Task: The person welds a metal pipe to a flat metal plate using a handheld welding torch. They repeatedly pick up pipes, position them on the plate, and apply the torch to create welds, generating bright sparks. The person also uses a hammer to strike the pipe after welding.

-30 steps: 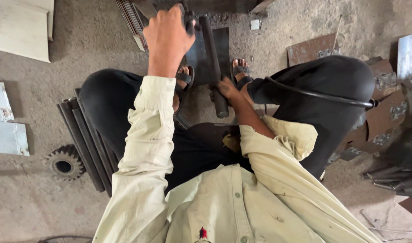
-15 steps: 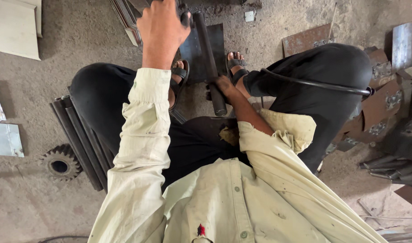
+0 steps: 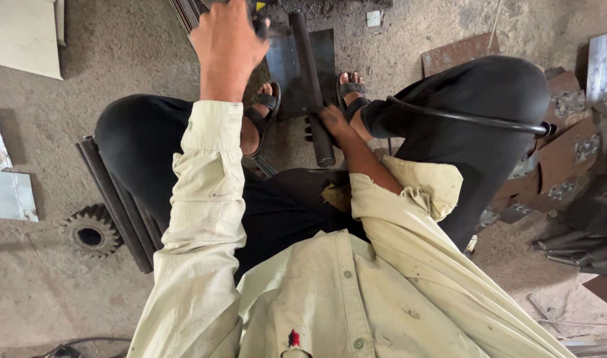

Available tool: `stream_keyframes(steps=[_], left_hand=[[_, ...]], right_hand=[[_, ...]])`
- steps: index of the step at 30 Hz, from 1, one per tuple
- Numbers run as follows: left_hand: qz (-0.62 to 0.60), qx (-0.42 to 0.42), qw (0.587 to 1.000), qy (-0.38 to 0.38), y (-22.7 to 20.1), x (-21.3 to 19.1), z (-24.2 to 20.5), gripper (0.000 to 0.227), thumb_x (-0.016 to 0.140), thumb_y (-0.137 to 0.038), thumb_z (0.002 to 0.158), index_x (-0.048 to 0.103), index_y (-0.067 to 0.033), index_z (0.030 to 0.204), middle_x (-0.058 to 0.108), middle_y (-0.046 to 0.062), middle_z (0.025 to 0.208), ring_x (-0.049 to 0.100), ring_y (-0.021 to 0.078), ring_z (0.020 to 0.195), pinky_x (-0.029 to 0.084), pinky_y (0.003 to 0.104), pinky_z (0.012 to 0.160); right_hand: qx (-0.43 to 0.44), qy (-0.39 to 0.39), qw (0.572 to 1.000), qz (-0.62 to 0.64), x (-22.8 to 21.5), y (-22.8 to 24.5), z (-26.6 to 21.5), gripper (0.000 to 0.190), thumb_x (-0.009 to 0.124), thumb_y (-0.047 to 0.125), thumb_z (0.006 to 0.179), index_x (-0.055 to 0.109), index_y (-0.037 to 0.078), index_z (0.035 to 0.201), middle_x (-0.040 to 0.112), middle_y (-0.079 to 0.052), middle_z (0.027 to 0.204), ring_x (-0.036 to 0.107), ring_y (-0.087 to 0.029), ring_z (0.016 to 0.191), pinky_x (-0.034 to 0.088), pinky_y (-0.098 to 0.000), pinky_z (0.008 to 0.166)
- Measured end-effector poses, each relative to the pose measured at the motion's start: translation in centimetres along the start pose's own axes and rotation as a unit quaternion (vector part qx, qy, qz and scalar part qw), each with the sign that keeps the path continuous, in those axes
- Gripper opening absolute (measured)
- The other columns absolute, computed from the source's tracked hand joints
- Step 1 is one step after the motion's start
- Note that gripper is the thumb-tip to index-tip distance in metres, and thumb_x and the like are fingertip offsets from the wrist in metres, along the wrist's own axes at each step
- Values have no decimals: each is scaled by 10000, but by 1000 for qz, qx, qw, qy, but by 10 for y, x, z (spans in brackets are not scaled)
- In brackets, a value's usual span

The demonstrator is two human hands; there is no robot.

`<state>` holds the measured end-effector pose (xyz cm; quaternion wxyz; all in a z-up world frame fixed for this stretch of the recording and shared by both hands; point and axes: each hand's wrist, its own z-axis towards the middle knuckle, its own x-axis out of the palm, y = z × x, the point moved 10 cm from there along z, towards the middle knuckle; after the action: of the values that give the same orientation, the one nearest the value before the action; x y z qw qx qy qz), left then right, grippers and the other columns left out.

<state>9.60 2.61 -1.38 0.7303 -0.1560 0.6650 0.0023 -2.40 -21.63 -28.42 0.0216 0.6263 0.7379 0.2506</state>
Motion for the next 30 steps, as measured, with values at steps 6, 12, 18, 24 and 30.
stream_keyframes(steps=[6,12,18,24,30], left_hand=[[22,-12,1000,18,15,3,-9,393,831,-422,889,721,-52,959,737,171,818,749,373,744,595,488,583],[6,-13,1000,14,18,3,-8,403,831,-422,905,705,-49,994,740,163,830,753,360,740,600,478,597],[-8,2,1000,-3,5,-4,-4,462,835,-409,889,636,-66,1126,735,158,893,754,366,738,599,484,588],[-3,5,1000,5,0,-1,1,458,841,-429,867,670,-52,1063,733,174,850,752,371,743,599,482,575],[-2,-20,1000,19,2,-6,2,437,846,-446,838,720,-58,997,733,188,856,742,394,777,585,510,613]], right_hand=[[6,-19,1000,-23,9,4,-2,458,767,273,836,587,39,1186,653,-128,934,676,-299,775,624,-457,670],[8,-14,999,-27,10,5,-1,462,757,294,836,603,30,1181,652,-129,933,684,-291,778,628,-444,674],[-21,3,999,-29,7,12,-3,474,749,290,815,595,53,1195,630,-108,933,686,-288,769,623,-449,656],[-27,-10,998,-62,7,19,-12,508,755,308,815,580,72,1228,622,-103,927,681,-286,753,614,-444,645],[-8,-23,998,-53,7,19,-14,509,748,332,839,580,61,1236,621,-108,930,683,-282,759,620,-446,657]])
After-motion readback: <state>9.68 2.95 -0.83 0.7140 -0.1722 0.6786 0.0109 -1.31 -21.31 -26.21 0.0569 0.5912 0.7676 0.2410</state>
